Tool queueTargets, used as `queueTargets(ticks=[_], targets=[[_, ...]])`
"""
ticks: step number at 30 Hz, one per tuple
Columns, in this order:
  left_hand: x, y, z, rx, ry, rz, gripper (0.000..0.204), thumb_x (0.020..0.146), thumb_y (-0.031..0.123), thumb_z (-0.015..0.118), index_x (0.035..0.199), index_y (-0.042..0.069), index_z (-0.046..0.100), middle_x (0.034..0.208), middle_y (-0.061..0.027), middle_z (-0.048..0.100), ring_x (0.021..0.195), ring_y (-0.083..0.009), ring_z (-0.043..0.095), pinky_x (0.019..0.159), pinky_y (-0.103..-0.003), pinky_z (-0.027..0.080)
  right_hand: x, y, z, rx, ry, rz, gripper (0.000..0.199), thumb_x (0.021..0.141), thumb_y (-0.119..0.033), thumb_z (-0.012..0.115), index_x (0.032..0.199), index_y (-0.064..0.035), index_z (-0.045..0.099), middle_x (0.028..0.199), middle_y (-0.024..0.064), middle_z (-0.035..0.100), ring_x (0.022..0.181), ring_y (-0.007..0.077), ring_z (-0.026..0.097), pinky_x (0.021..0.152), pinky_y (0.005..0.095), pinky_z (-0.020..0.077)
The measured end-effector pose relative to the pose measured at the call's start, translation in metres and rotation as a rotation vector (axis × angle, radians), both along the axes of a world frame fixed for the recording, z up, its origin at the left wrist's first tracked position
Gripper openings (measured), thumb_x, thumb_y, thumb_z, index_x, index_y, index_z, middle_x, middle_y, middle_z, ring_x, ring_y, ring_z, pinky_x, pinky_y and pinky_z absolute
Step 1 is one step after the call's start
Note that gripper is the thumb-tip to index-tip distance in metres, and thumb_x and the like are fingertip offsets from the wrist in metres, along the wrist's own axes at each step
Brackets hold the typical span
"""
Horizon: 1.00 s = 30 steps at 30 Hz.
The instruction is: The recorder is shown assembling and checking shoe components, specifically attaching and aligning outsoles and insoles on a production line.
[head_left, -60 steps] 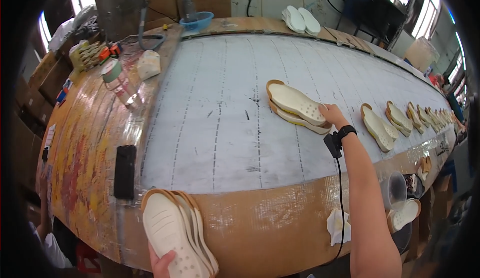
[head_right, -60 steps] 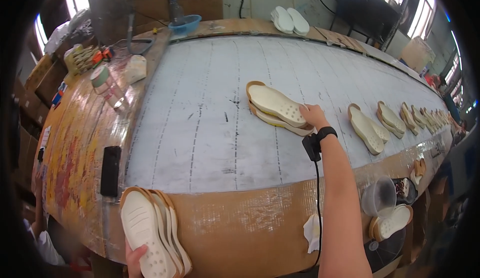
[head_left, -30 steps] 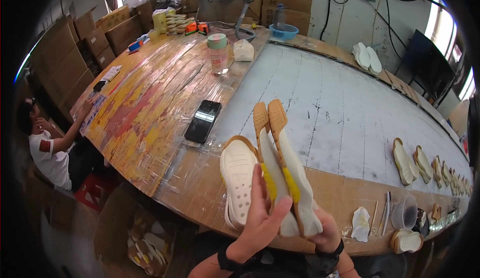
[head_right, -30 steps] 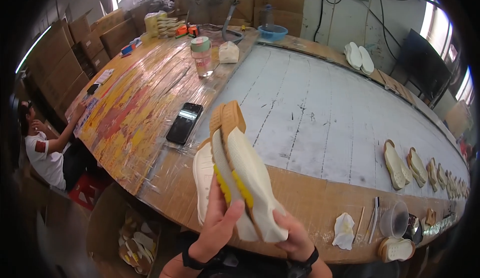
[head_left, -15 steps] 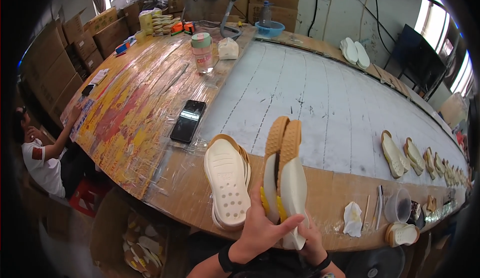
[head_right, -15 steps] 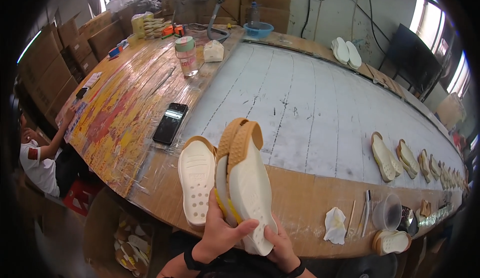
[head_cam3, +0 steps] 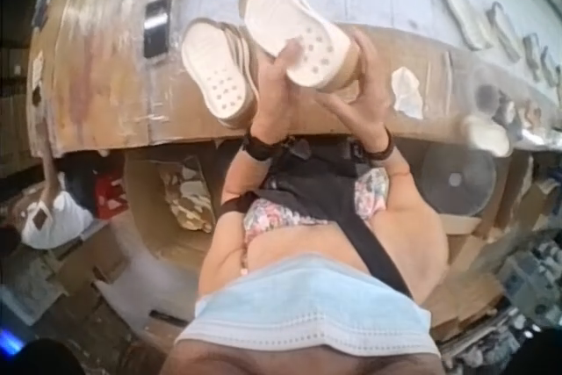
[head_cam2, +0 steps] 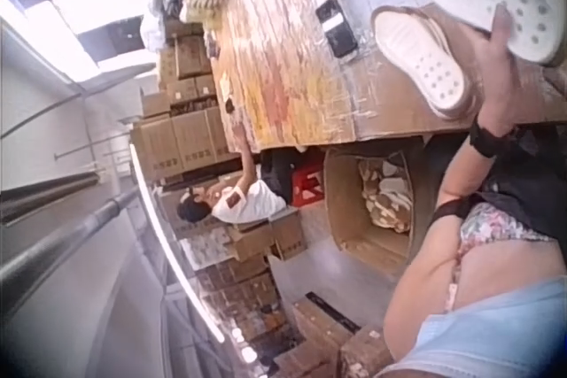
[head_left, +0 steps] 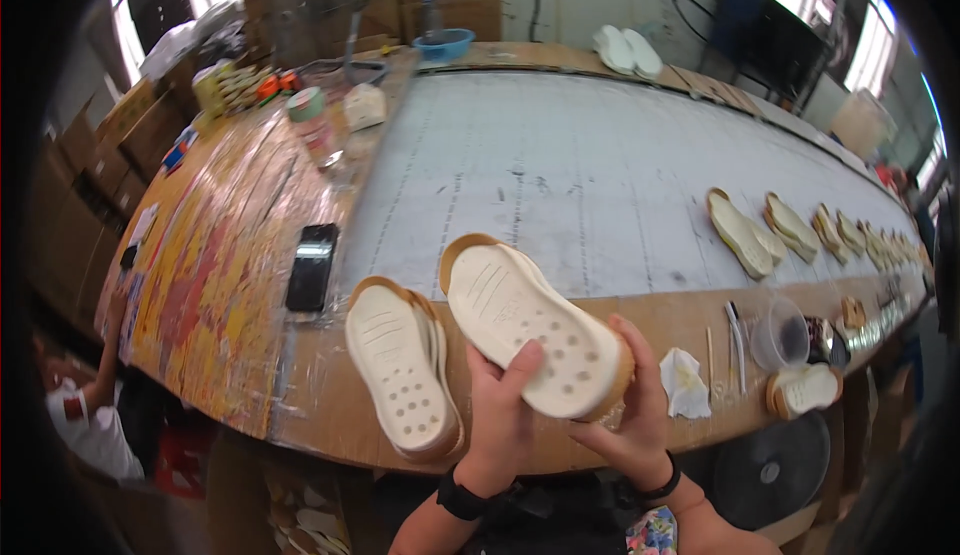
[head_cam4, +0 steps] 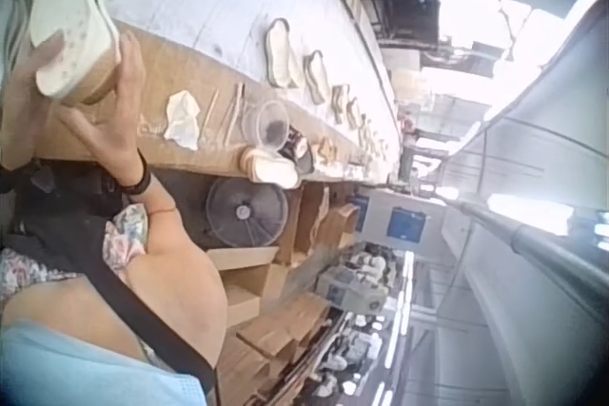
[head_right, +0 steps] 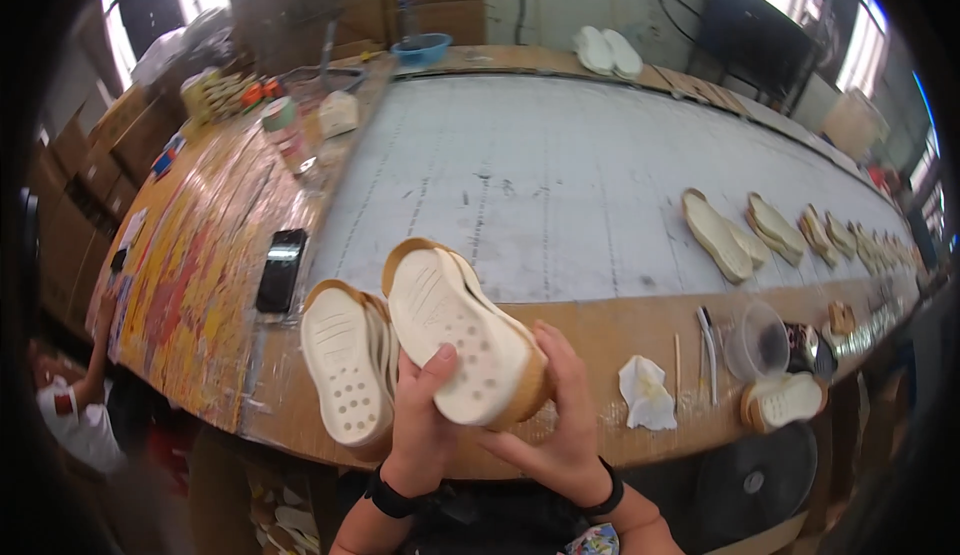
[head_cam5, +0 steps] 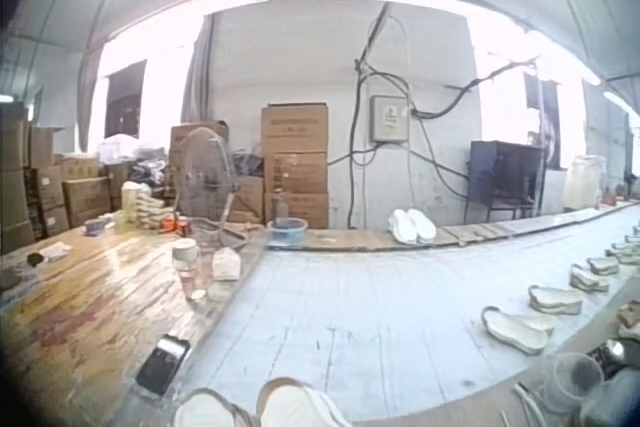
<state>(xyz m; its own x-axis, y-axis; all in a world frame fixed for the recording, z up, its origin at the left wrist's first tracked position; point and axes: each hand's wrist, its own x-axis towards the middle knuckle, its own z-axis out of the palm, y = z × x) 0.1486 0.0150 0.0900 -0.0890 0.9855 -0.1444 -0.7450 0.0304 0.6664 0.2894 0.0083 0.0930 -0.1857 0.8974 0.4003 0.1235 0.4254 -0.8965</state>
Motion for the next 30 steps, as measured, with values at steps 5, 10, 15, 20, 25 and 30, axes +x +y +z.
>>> queueTargets(ticks=[5,10,15,20,25,30], targets=[[0.008,-0.006,-0.004,-0.130,-0.173,-0.143,0.031,0.090,0.022,0.036,0.109,0.001,0.047,0.102,-0.0095,0.055,0.090,-0.0156,0.055,0.079,-0.029,0.045,0.002,-0.012,-0.012,0.267,-0.265,-0.139,0.113,0.044,-0.027,0.085,0.131,-0.0018,0.017,0.130,0.0191,0.026,0.118,0.0286,0.034,0.092,0.0362,0.0349],[-0.011,-0.014,-0.009,-0.081,-0.518,-0.378,0.035,0.086,0.023,0.041,0.110,-0.001,0.046,0.100,-0.0136,0.057,0.084,-0.0228,0.058,0.076,-0.032,0.047,0.003,-0.031,-0.027,0.317,-0.091,0.000,0.107,0.047,-0.041,0.081,0.128,-0.0024,0.023,0.127,0.0203,0.026,0.114,0.0271,0.036,0.087,0.0357,0.0370],[-0.040,-0.042,0.016,-0.165,-0.112,-0.105,0.045,0.076,0.012,0.050,0.118,-0.003,0.040,0.104,-0.0154,0.055,0.088,-0.0233,0.058,0.077,-0.032,0.047,-0.015,-0.032,-0.047,0.054,0.485,0.161,0.077,0.072,-0.045,0.063,0.124,0.0006,0.028,0.118,0.0136,0.035,0.102,0.0226,0.042,0.081,0.0357,0.0392],[-0.107,-0.040,0.049,-0.119,0.176,-0.021,0.051,0.073,0.004,0.052,0.121,-0.003,0.036,0.105,-0.0156,0.054,0.088,-0.0219,0.058,0.076,-0.031,0.047,-0.045,0.005,-0.075,-0.451,0.278,0.432,0.044,0.092,-0.024,0.031,0.128,0.0003,0.026,0.129,0.0167,0.032,0.115,0.0227,0.037,0.092,0.0351,0.0351],[-0.143,-0.032,0.025,-0.212,0.405,-0.009,0.048,0.075,0.003,0.053,0.120,-0.001,0.037,0.105,-0.0138,0.054,0.089,-0.0202,0.057,0.077,-0.030,0.047,-0.109,0.022,-0.116,-0.453,0.070,0.467,0.049,0.090,-0.025,0.037,0.125,0.0090,0.027,0.125,0.0208,0.035,0.116,0.0328,0.034,0.099,0.0320,0.0245],[-0.161,-0.053,0.030,-0.255,0.310,0.037,0.048,0.076,0.002,0.051,0.121,-0.002,0.036,0.108,-0.0140,0.053,0.091,-0.0202,0.057,0.078,-0.030,0.047,-0.141,0.010,-0.093,-0.298,-0.015,0.455,0.058,0.089,-0.031,0.039,0.123,0.0126,0.025,0.127,0.0270,0.026,0.120,0.0366,0.027,0.100,0.0339,0.0209]])
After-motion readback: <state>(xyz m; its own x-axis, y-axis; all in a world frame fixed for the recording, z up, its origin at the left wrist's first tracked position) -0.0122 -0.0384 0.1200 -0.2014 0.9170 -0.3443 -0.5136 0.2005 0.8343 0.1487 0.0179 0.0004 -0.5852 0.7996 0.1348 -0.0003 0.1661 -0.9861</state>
